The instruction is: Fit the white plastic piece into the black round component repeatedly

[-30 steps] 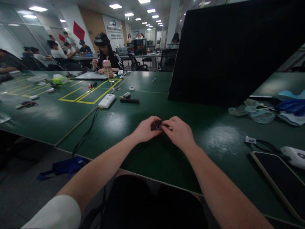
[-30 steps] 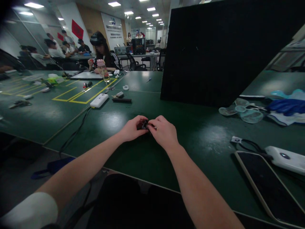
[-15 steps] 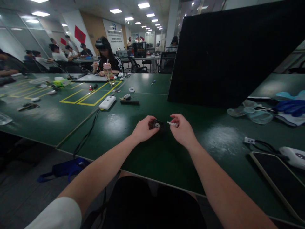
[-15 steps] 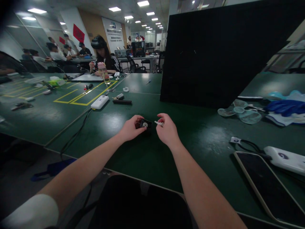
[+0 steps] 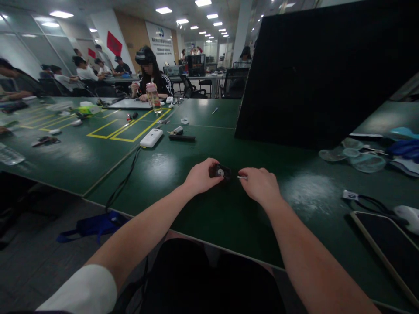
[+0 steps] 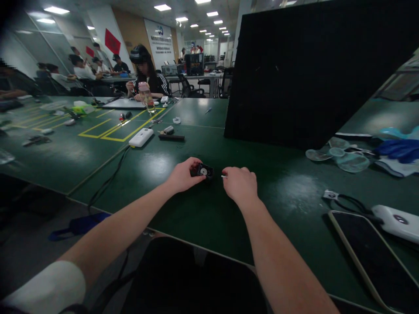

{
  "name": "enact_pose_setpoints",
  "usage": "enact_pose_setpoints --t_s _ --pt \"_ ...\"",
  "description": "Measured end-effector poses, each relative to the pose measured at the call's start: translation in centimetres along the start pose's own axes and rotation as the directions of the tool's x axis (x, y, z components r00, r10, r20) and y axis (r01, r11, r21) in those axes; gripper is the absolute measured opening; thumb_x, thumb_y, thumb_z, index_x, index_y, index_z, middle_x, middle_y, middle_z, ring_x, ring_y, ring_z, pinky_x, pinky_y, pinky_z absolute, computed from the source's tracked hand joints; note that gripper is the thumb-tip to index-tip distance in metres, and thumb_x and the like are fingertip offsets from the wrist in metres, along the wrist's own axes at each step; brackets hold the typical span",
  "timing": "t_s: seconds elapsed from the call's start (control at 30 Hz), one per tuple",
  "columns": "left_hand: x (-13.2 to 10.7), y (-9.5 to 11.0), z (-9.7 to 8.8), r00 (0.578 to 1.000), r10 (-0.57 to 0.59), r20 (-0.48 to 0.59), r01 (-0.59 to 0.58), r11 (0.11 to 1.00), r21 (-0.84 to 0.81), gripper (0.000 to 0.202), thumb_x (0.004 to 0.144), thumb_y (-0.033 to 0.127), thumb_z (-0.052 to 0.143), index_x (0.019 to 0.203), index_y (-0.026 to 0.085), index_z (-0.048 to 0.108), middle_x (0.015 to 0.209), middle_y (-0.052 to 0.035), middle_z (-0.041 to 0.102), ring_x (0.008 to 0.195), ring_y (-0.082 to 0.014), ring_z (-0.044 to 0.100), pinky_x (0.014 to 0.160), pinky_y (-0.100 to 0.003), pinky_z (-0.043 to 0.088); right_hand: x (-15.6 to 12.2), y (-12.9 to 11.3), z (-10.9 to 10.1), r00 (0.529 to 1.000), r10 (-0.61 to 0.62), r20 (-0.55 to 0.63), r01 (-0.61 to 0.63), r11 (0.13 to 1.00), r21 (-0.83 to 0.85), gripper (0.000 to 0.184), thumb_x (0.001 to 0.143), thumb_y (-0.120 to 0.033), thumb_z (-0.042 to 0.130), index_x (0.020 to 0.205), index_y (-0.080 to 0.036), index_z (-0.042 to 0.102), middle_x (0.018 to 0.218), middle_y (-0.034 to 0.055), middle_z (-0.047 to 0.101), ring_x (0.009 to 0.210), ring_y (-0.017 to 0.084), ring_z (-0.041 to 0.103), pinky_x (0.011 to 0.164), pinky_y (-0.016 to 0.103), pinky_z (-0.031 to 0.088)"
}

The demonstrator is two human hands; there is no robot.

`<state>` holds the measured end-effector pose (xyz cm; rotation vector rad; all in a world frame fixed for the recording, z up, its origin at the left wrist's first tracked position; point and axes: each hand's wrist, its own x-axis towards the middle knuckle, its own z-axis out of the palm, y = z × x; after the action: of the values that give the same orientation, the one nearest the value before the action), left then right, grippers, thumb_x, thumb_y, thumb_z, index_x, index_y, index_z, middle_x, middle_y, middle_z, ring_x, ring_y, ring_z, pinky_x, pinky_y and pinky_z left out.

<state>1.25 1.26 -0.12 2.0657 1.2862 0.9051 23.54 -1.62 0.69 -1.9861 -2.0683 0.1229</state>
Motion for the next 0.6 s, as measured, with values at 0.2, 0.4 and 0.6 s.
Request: enact_pose_setpoints --t_s 0.2,0.4,0.6 --pt "0.0 -0.2 0.2 1.0 0.011 0.004 -0.011 0.999 0.041 0.047 0.074 0.039 0.08 0.115 0.027 0.063 0.102 -0.0048 0.075 0.092 -0.0266 0.07 0.081 -0.041 0.055 -0.2 -0.8 -1.0 0.977 0.091 -0.192 0.013 0.878 0.479 0.036 0.09 -0.032 0.062 0.125 -0.025 0.07 0.109 0.0069 0.074 0.093 0.025 0.069 0.082 0.043 0.057" --pt "-0.2 0.3 0.0 1.0 0.004 0.025 -0.006 0.996 0.085 0.044 0.076 0.049 0.077 0.111 0.026 0.065 0.094 -0.0047 0.075 0.085 -0.0252 0.071 0.078 -0.039 0.054 -0.8 -2.5 -0.4 0.967 0.056 -0.249 0.141 0.694 0.706 0.036 0.094 -0.039 0.058 0.123 -0.021 0.071 0.114 0.0084 0.073 0.094 0.022 0.071 0.082 0.04 0.06" --pt "-0.2 0.5 0.0 1.0 -0.01 0.028 0.01 1.0 -0.003 0.042 0.077 0.045 0.077 0.111 0.025 0.064 0.094 -0.0038 0.076 0.085 -0.0238 0.072 0.081 -0.039 0.056 -1.1 -2.8 -0.4 0.975 0.008 -0.223 0.135 0.777 0.615 0.027 0.092 -0.037 0.061 0.112 -0.023 0.073 0.104 0.0063 0.075 0.09 0.023 0.071 0.078 0.038 0.058"
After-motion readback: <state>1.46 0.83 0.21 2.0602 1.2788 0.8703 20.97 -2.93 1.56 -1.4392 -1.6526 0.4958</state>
